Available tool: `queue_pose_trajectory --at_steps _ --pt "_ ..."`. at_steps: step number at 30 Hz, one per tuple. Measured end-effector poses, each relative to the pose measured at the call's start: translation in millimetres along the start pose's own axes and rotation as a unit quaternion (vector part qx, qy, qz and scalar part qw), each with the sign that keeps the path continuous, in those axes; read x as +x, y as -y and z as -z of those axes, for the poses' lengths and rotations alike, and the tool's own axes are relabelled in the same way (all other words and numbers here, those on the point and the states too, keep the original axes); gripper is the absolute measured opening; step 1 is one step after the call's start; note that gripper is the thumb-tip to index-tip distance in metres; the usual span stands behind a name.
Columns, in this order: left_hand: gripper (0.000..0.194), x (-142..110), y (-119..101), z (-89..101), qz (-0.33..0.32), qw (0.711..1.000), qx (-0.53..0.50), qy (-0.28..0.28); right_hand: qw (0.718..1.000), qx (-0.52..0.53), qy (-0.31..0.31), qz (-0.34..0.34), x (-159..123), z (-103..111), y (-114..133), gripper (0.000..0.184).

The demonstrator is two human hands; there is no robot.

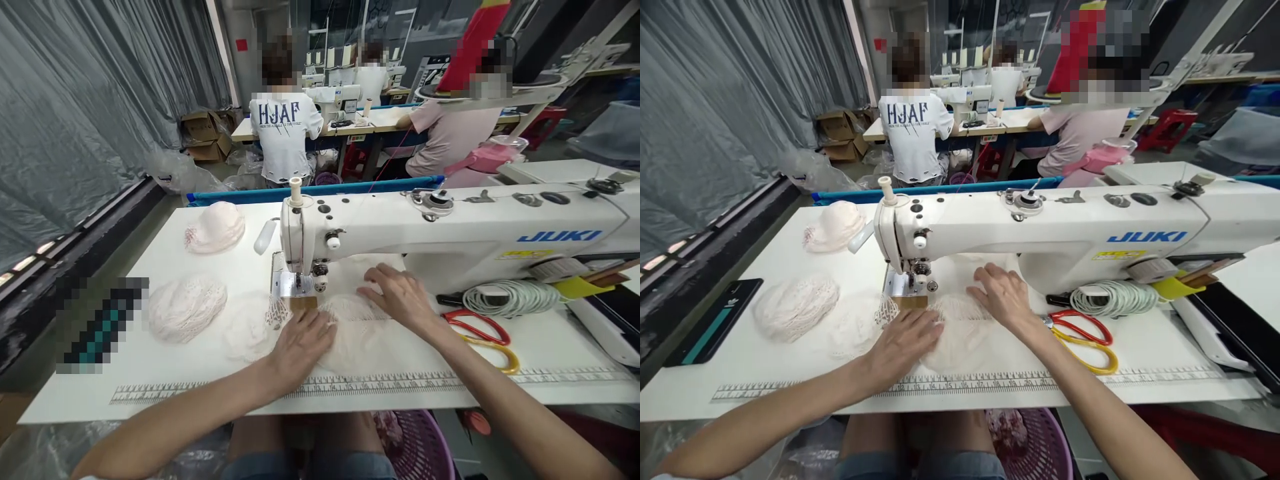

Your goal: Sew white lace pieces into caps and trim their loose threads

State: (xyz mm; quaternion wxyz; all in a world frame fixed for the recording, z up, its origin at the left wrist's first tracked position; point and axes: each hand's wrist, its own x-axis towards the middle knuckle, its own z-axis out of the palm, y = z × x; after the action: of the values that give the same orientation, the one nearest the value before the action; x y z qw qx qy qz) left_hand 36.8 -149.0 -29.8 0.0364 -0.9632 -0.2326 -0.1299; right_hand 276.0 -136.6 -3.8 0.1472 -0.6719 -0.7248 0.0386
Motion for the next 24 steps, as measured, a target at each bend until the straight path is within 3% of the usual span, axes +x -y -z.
queue_pose_trajectory --at_steps 4,7,9,13,18,21,24 --pt "0.039 -2 -3 -3.3 0.013 1.0 0.008 0.022 0.995 0.034 0.025 0.094 13 3 5 0.017" --pt "0.035 0 -3 -3.6 0.018 0.999 0.008 0.03 0.979 0.071 0.054 0.185 11 -12 15 0.022" --pt "0.034 2 -3 -3.7 0.021 0.999 0.012 0.035 0.975 0.079 0.056 0.198 9 -24 21 0.025" --pt "0.036 3 -2 -2.1 0.02 0.999 0.005 0.045 0.984 0.076 0.048 0.153 16 -38 21 0.024" --pt "0.037 2 -1 1.9 0.009 0.999 0.008 0.046 0.998 0.055 -0.022 0.011 17 -25 5 0.016" --pt "0.039 1 -1 2.4 0.01 0.998 0.0 0.054 0.997 0.044 -0.045 -0.039 -14 -7 -18 0.014" --pt "0.041 1 -2 1.2 0.022 0.998 -0.009 0.053 0.996 -0.031 -0.069 -0.054 -65 7 -48 0.024"
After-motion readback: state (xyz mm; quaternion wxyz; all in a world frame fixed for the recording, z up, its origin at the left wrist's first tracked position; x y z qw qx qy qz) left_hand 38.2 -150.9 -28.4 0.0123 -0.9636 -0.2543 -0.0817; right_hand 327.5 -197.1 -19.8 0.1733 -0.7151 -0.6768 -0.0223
